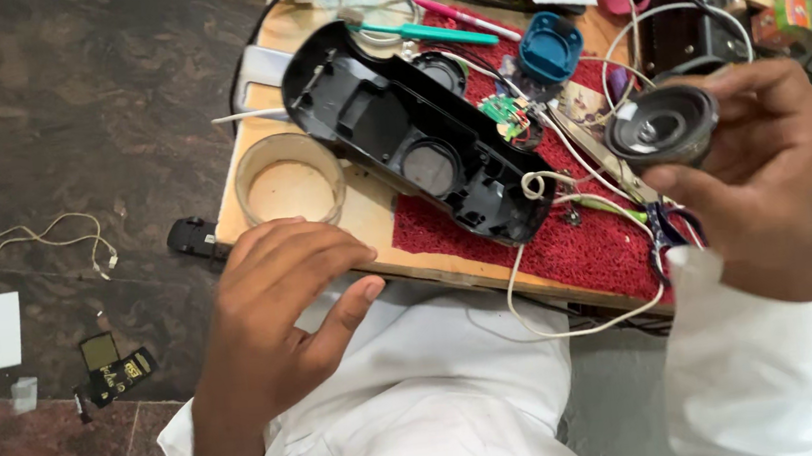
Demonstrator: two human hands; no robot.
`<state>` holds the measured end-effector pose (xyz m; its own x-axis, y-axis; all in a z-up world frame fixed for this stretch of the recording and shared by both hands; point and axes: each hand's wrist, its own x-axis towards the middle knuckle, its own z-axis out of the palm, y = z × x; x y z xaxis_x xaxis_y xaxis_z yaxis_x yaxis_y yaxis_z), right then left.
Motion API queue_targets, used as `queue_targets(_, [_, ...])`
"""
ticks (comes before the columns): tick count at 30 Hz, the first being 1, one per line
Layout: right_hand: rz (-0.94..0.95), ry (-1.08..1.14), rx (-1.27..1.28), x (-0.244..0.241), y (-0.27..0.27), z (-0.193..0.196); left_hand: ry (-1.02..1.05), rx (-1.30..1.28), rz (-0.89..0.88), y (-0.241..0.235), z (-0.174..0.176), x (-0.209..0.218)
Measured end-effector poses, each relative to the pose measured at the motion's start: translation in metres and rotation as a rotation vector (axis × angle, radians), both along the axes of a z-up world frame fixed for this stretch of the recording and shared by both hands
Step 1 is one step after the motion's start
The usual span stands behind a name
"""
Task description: The person sits on the floor and works on a disassembled electronic device on a low table. They cut a piece of white tape with scissors, wrap it around a circular component, and place it into the device casing. They then handle wires and a small circuit board, connecting them within the casing.
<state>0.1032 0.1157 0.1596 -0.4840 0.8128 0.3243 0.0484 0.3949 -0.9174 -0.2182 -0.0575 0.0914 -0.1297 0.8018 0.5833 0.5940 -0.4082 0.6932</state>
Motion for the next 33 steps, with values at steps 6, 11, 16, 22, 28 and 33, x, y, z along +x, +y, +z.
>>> queue_targets(6, [0.238,-0.833,0.51,-0.074,0.032,0.064,-0.012,-0.021,0.025,-0.008,-0.004,-0.006])
queue_targets(11, [0.469,-1.031,0.602,-0.143,0.046,0.051,-0.03,-0.028,0.068,-0.016,-0.006,-0.012])
queue_targets(16, [0.566,-1.117,0.545,-0.166,0.046,0.036,-0.023,-0.049,0.091,-0.022,-0.01,-0.02])
queue_targets(22, [0.541,-0.952,0.618,-0.15,0.042,0.03,-0.038,-0.046,0.079,-0.02,-0.016,-0.024])
queue_targets(28, [0.411,-0.617,0.628,-0.103,0.015,0.025,-0.185,-0.085,-0.003,-0.002,-0.009,0.001])
queue_targets(33, [0.317,-0.319,0.589,-0.072,-0.007,-0.01,-0.534,-0.136,-0.2,0.031,-0.003,0.048])
